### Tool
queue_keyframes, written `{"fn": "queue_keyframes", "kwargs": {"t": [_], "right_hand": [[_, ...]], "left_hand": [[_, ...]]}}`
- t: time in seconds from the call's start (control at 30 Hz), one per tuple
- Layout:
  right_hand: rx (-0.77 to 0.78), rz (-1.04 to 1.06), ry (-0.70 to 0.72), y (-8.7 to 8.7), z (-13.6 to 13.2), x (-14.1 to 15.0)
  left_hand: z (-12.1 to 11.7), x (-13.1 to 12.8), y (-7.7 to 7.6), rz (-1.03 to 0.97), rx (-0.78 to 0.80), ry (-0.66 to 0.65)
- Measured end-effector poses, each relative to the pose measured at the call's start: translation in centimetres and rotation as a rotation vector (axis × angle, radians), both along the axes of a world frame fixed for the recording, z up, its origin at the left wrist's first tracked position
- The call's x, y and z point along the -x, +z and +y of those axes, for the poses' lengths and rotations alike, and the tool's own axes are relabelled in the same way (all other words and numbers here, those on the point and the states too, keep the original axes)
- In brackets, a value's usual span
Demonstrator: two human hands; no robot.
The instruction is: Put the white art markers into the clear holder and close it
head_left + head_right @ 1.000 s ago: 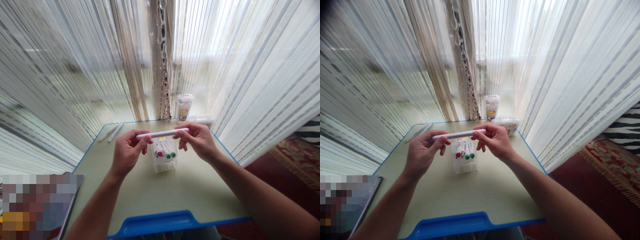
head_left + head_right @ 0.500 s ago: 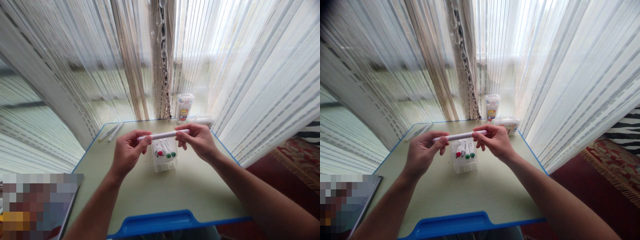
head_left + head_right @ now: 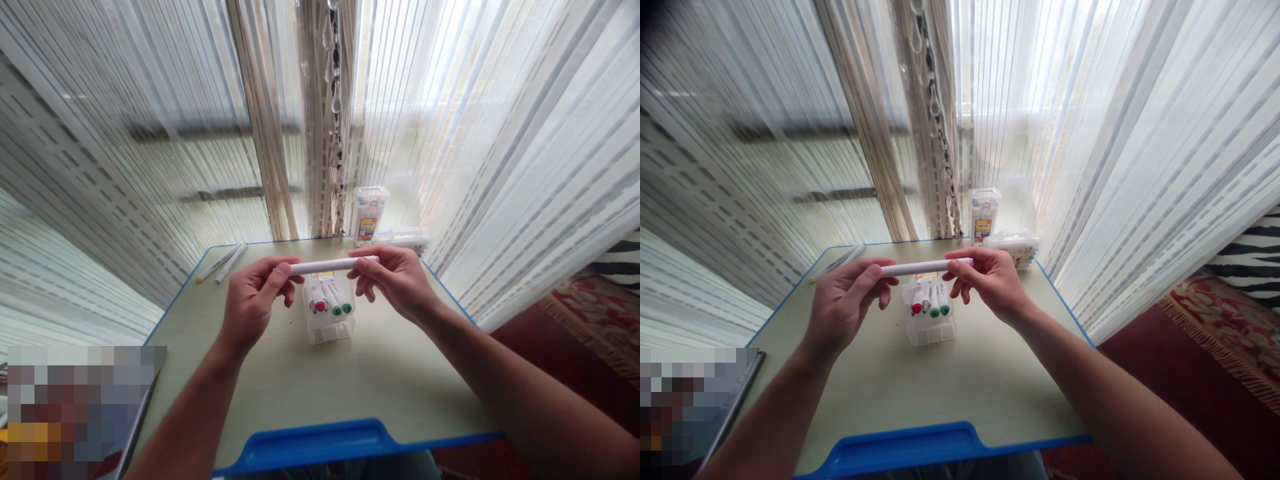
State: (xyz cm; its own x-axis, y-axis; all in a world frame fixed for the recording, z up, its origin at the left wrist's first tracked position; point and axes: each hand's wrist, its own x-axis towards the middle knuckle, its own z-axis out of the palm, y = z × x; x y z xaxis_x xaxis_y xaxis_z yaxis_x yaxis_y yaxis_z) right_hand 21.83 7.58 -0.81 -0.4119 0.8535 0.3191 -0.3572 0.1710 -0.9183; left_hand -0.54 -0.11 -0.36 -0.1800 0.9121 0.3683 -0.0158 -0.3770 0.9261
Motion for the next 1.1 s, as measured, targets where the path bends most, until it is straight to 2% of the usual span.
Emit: {"fn": "queue_keyframes", "kwargs": {"t": [0.23,0.43,0.63,0.77,1.1], "right_hand": [[-0.011,-0.026,-0.030,0.2,-0.1,0.2],[0.054,0.046,0.055,0.2,0.1,-0.2],[0.135,0.093,0.082,0.9,-0.2,-0.3],[0.147,0.119,0.111,1.1,-0.3,-0.4],[0.024,0.056,0.073,0.3,0.0,-0.3]], "left_hand": [[-0.2,-0.2,0.4,0.149,0.018,0.046],[-0.1,0.1,0.1,0.011,-0.004,-0.006],[0.0,0.1,0.4,-0.158,0.005,-0.072],[0.0,0.1,0.4,-0.194,-0.016,-0.100],[0.1,0.1,-0.1,0.021,-0.050,-0.019]]}}
